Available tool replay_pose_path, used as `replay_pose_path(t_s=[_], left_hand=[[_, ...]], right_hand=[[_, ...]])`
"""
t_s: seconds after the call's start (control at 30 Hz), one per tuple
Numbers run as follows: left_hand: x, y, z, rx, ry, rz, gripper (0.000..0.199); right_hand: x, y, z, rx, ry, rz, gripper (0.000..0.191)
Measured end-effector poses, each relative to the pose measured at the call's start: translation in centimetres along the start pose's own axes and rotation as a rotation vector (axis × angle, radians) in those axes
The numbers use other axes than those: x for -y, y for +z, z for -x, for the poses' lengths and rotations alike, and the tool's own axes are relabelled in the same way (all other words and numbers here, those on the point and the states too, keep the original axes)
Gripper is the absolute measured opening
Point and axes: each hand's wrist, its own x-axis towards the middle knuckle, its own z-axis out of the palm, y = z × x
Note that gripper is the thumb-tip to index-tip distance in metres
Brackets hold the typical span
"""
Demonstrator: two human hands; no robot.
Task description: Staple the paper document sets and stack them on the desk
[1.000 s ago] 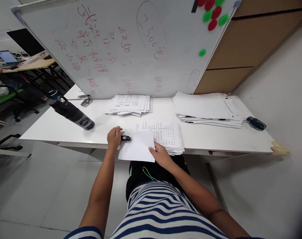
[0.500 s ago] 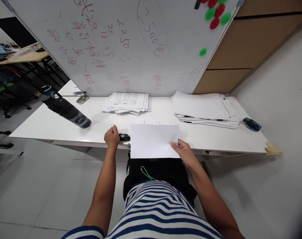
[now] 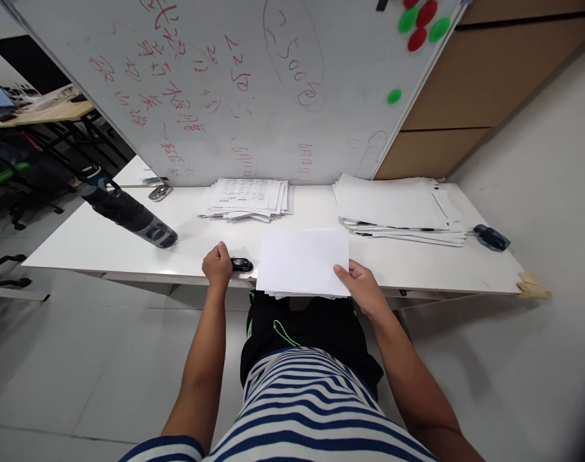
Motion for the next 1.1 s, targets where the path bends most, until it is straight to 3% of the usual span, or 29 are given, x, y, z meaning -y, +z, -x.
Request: replay_pose_path(t_s=[0.07,0.13,0.23,0.3,0.4,0.63,0.83,0.9,1.0,1.1], left_hand=[[0.0,0.0,0.0,-0.005,0.0,-0.003,0.051],[0.0,0.1,0.0,-0.005,0.001,0.002,0.051],[0.0,0.1,0.1,-0.008,-0.003,0.004,0.051],[0.0,0.1,0.1,-0.02,-0.006,-0.004,0.05],[0.0,0.3,0.2,-0.05,-0.005,-0.016,0.049],[-0.3,0.4,0.6,-0.117,-0.018,-0.031,0.047],[-0.7,-0.7,0.0,-0.018,0.074,-0.136,0.047],[-1.5,-1.2,-0.4,0.007,0.157,-0.202,0.041],[-3.8,-1.4,-0.7,-0.072,0.292,-0.18,0.027],[-7.2,-0.4,-1.2,-0.06,0.409,-0.085,0.031]], right_hand=[[0.5,-0.2,-0.9,-0.041,-0.052,0.154,0.054],[0.7,-0.3,-1.7,-0.104,-0.08,0.455,0.048],[0.5,-0.4,-2.4,-0.175,-0.025,0.997,0.045],[0.1,-0.5,-2.4,-0.185,0.038,1.176,0.052],[-0.7,-1.5,-2.3,-0.284,0.071,1.187,0.062],[-3.8,-4.6,-4.5,-0.486,-0.048,1.044,0.049],[-5.9,-4.6,-5.2,-0.598,-0.173,0.983,0.047],[-6.1,-4.6,-5.2,-0.616,-0.168,0.963,0.047],[-6.1,-4.7,-5.3,-0.623,-0.161,0.949,0.046],[-6.0,-4.7,-5.3,-0.629,-0.166,0.93,0.046]])
